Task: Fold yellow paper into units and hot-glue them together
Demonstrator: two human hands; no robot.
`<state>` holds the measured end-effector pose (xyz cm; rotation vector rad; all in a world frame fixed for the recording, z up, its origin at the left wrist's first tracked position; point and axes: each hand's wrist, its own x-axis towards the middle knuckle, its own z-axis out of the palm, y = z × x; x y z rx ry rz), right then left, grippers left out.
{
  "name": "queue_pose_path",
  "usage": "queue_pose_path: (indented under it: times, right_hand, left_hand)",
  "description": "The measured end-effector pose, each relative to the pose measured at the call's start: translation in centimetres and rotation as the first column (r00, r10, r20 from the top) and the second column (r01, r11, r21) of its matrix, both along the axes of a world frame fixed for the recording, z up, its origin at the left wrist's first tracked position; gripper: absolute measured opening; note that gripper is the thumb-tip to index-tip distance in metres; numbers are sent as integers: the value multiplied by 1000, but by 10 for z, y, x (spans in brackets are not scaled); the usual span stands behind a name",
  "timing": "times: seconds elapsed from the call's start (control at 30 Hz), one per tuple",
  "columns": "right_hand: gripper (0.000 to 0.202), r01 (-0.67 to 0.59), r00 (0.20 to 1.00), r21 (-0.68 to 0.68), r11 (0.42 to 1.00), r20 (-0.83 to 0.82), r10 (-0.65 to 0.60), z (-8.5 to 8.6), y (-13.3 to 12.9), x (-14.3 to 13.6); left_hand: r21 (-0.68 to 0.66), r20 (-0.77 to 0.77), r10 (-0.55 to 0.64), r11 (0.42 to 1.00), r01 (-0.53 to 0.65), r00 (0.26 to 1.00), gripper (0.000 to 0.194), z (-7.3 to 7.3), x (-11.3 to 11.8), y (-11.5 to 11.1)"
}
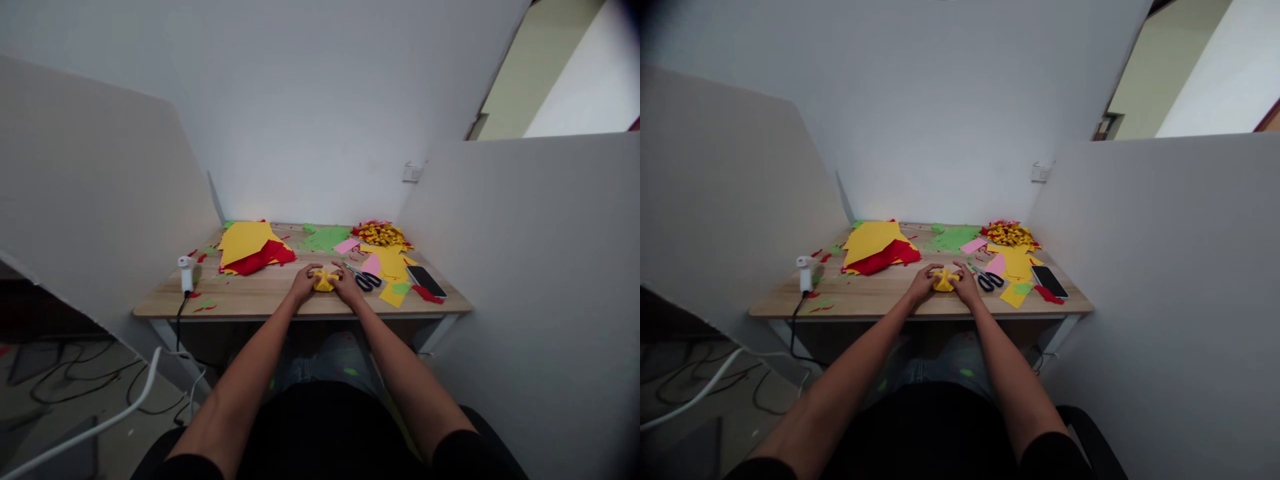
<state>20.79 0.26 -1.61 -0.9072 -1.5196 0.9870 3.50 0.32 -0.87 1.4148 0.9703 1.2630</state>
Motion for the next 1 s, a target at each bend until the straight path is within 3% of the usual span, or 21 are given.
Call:
queue_pose_path:
  times: [0.13, 0.47, 1.0]
  right_hand:
    - [29, -38, 999, 14, 999, 19, 37, 0, -2, -2]
    - [33, -107, 992, 22, 994, 71, 105, 2, -9, -8]
    - [31, -12, 999, -4, 1000, 39, 12, 0, -5, -4]
  left_hand:
    - [20, -2, -15, 1000, 15, 1000, 32, 2, 0, 0]
    - [19, 35, 124, 992, -124, 992, 28, -7, -3, 4]
    - [1, 207, 195, 980, -199, 959, 32, 4, -9, -2]
